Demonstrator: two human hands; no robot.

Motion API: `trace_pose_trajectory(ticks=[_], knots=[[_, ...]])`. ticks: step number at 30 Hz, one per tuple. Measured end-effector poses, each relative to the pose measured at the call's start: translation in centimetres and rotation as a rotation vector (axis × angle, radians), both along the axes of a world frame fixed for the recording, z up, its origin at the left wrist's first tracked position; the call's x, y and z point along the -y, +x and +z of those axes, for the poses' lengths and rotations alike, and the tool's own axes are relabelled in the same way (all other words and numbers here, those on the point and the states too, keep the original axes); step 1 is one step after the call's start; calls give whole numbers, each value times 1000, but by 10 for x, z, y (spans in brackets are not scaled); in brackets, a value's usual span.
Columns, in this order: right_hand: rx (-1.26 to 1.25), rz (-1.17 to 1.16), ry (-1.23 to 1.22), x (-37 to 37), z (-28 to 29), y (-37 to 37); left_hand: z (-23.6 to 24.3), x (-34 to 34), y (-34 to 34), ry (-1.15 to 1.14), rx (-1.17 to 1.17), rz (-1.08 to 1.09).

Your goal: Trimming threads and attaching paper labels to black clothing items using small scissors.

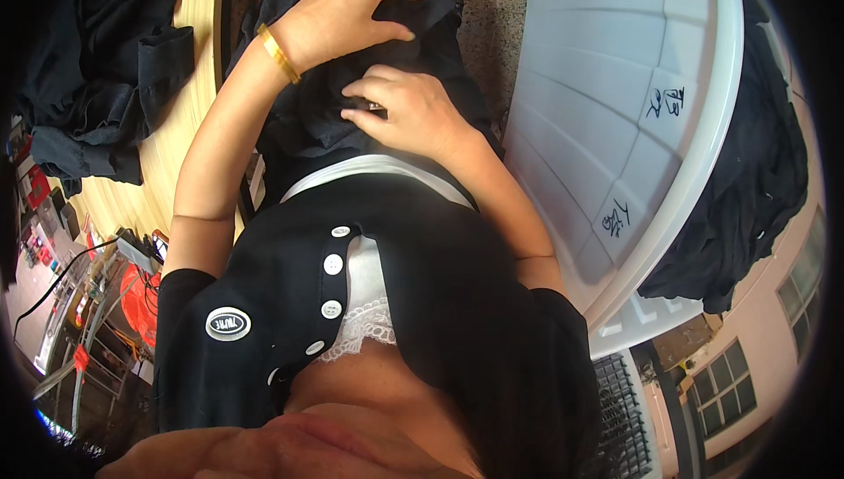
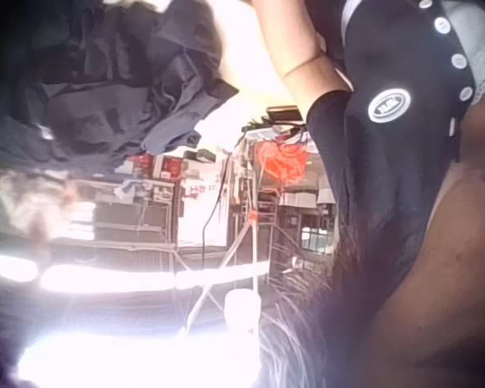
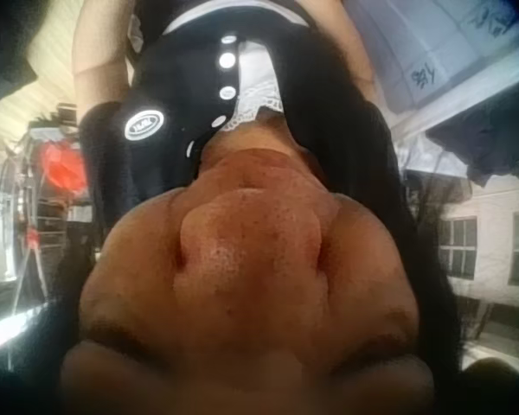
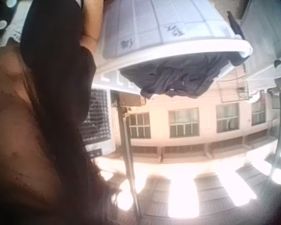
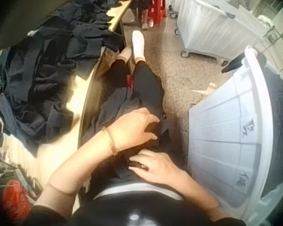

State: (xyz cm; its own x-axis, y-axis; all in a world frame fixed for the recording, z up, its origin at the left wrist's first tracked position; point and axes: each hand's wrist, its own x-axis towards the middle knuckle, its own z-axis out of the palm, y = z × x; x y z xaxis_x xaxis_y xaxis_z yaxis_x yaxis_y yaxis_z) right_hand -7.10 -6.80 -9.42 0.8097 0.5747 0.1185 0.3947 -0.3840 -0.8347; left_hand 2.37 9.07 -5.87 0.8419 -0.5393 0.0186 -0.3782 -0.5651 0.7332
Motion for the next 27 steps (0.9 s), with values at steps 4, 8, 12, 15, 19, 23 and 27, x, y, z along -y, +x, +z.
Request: trace_pose_trajectory(ticks=[4,8,12,15,19,23,27], knots=[[-216,58,30,12,-2,-6,-27,-21,-5,147,-105,-145],[-254,-121,272,31,-7,6,-34,-43,-14,56,-34,-143],[-380,-504,339,41,-19,34,-20,-41,-22,21,-187,80],[-508,-516,335,42,-35,53,-3,-34,-30,-196,-257,295],[-652,-556,266,45,-50,56,18,-41,-35,-465,-387,442],[-617,-528,418,60,-39,47,27,-58,-40,-320,-431,551],[-625,-538,508,86,-10,45,16,-67,-48,-407,-314,654]])
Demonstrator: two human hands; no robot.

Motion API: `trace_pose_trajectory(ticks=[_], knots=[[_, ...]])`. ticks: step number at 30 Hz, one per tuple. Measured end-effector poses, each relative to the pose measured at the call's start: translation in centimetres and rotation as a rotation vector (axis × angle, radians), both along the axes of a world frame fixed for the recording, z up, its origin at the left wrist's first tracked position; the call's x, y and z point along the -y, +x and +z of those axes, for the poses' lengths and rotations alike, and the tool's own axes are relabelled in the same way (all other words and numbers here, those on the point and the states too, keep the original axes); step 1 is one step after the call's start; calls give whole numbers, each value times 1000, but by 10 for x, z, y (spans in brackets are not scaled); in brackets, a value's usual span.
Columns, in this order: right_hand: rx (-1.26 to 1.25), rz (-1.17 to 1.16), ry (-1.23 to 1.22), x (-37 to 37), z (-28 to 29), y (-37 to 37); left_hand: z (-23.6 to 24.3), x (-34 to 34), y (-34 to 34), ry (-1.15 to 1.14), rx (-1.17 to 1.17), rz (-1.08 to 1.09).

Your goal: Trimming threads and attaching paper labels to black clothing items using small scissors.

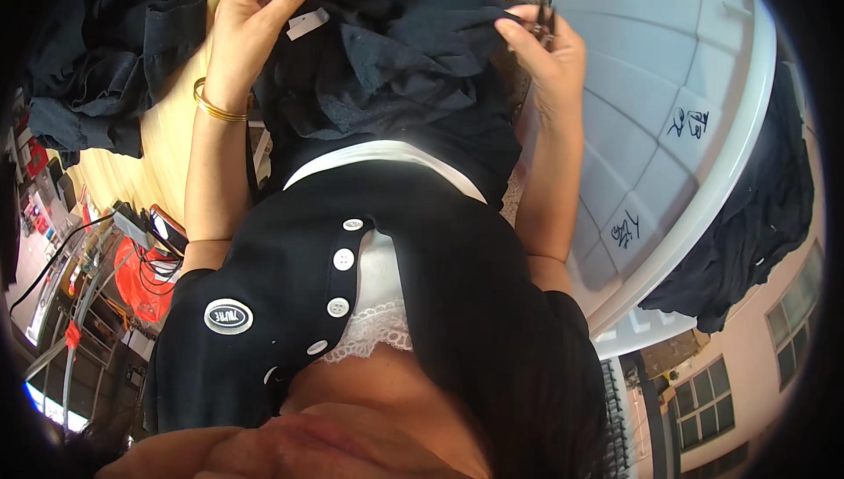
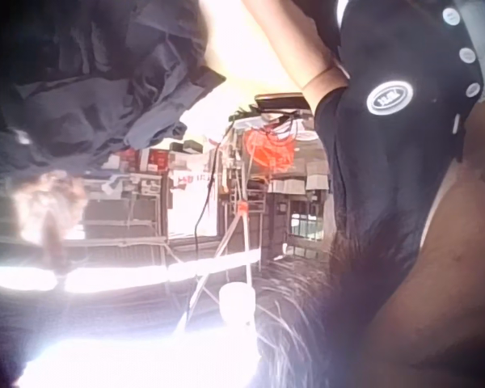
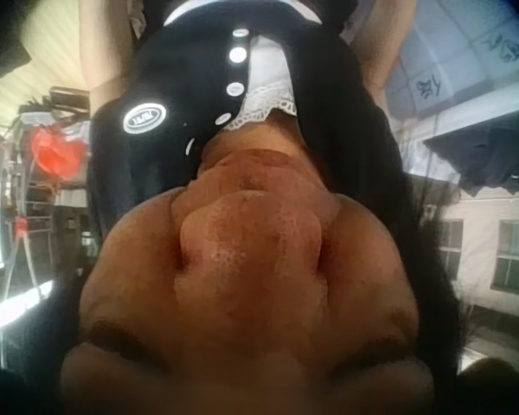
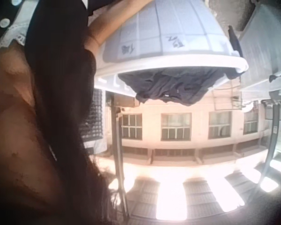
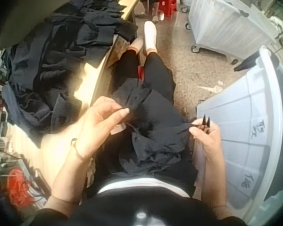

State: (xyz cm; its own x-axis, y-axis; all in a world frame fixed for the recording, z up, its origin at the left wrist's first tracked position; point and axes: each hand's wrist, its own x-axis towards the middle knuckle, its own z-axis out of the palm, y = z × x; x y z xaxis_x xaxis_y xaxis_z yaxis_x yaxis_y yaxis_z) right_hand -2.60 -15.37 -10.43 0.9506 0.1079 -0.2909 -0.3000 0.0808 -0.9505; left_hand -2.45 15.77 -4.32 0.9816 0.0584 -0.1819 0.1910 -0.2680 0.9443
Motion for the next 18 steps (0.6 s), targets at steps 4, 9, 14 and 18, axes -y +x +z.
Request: trace_pose_trajectory(ticks=[4,9,14,18], knots=[[58,36,-139,15,19,4,-21,-15,2,-475,-94,31],[179,87,-261,1,22,6,-50,-9,-3,-574,-231,55],[186,151,-192,-36,12,6,-61,4,-14,-3,-214,13],[392,190,-426,-66,6,10,-61,5,-9,42,-179,14]])
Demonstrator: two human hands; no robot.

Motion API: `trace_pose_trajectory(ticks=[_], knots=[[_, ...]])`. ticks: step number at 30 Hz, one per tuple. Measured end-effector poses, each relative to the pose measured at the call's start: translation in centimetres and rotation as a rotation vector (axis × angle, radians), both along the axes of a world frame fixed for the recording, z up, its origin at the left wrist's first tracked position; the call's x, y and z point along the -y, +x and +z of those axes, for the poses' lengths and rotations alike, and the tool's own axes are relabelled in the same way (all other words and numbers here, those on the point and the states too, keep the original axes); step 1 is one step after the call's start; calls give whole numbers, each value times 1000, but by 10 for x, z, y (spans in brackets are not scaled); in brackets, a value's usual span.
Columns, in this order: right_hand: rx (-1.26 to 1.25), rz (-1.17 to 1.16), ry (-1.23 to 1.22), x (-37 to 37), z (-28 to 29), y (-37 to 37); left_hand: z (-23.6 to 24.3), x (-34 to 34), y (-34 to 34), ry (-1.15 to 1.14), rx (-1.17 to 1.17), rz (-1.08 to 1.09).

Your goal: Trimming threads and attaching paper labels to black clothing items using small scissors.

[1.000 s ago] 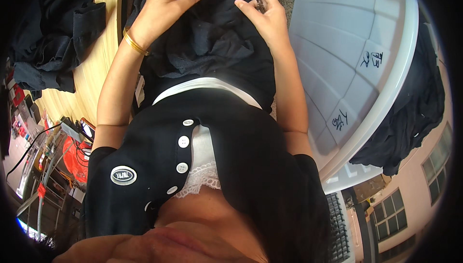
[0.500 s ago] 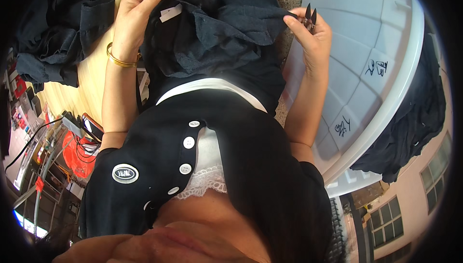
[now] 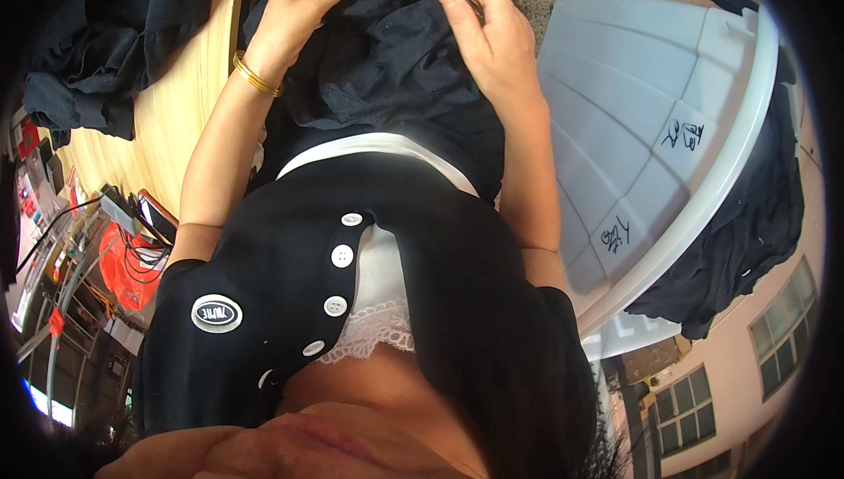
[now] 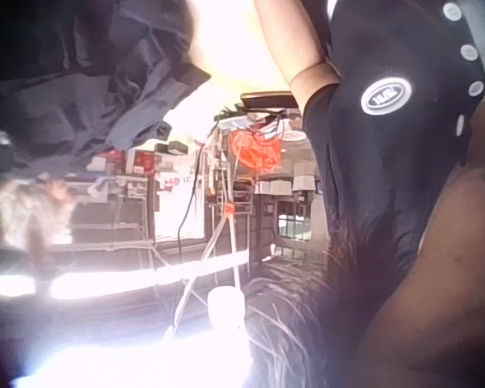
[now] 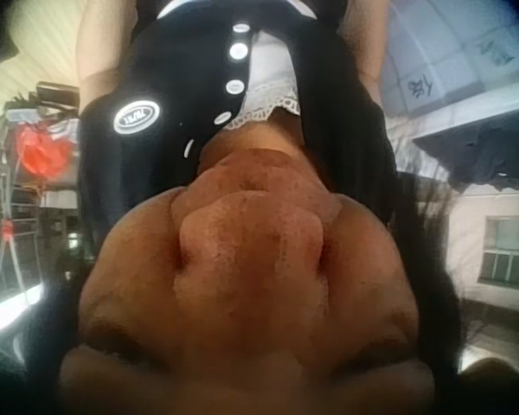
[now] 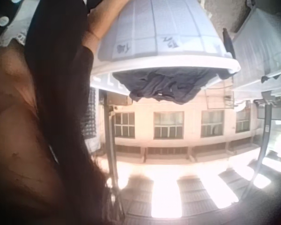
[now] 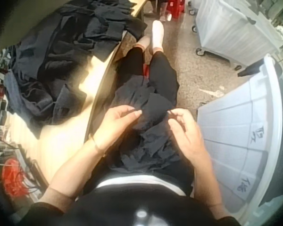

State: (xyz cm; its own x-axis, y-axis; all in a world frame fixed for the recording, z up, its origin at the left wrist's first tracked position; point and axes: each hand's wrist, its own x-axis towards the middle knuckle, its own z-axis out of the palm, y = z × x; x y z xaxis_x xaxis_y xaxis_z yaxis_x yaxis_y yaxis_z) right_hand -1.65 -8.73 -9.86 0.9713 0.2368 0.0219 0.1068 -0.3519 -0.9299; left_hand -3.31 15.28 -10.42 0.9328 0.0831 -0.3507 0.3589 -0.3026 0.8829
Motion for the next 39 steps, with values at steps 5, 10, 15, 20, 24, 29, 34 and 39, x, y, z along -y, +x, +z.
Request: trace_pose_trajectory(ticks=[5,10,15,20,24,29,34,39], knots=[[208,47,-55,-16,16,8,9,7,8,-678,-88,217],[319,37,-157,-27,35,11,21,15,15,-730,-122,262],[366,48,-164,-35,32,14,16,22,18,-909,-85,282],[394,67,-151,-34,27,16,10,21,17,-1089,109,112],[364,92,-128,-33,25,16,14,19,18,-898,-33,208],[340,94,-187,-29,21,17,16,18,19,-921,-87,166],[332,102,-180,-27,25,18,12,17,18,-1027,47,42],[444,67,302,-49,19,26,12,17,18,-1068,163,-48]])
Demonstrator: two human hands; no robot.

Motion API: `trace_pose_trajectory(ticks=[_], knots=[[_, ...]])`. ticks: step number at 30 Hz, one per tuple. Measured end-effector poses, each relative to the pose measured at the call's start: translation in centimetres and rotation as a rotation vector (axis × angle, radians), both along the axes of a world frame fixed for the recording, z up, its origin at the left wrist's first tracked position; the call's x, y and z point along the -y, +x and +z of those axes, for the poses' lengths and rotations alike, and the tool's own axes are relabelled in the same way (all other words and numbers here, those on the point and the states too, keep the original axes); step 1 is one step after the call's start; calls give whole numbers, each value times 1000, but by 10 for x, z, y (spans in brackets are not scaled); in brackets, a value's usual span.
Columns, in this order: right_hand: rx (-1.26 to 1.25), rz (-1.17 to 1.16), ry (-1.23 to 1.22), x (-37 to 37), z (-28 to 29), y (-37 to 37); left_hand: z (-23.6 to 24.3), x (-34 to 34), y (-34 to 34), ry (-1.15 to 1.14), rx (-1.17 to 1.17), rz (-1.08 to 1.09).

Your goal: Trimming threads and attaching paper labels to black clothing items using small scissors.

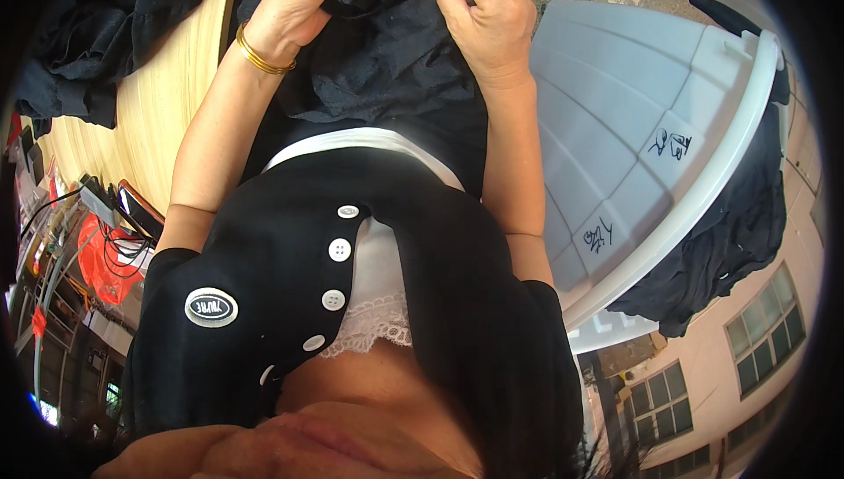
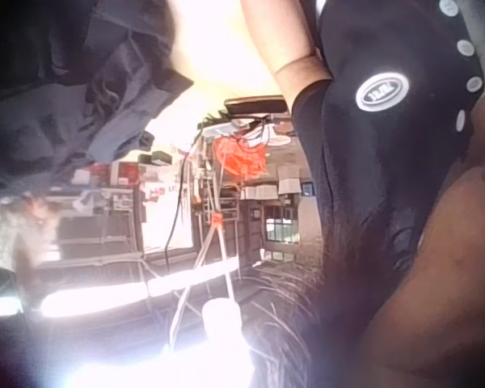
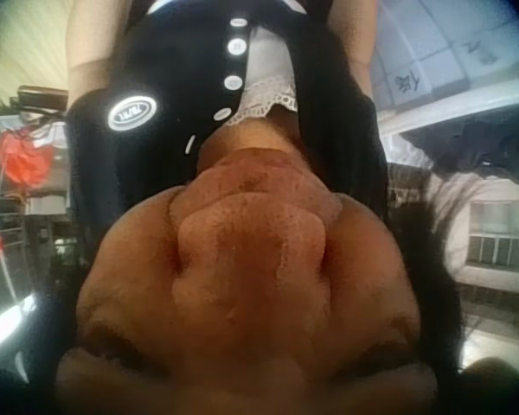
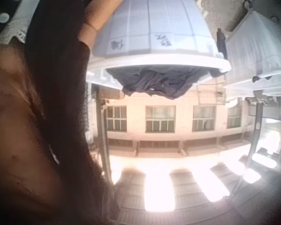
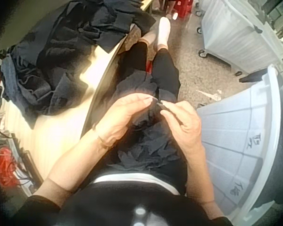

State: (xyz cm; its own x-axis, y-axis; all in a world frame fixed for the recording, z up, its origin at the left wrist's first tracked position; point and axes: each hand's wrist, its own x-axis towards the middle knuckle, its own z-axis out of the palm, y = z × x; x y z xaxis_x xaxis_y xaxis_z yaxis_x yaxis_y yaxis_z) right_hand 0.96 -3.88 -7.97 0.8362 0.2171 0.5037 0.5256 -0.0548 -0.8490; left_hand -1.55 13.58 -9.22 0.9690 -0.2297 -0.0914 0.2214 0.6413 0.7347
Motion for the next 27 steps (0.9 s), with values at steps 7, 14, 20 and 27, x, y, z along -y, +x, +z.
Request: trace_pose_trajectory(ticks=[7,14,20,27], knots=[[-524,20,-86,31,-18,-3,6,7,1,74,-265,3],[-612,-98,-60,45,-36,1,13,-2,-1,205,-271,-179],[-524,-213,-35,62,-27,12,16,-2,-5,195,-282,-208],[-338,-60,-242,40,5,-10,15,0,-7,87,-320,-152]])
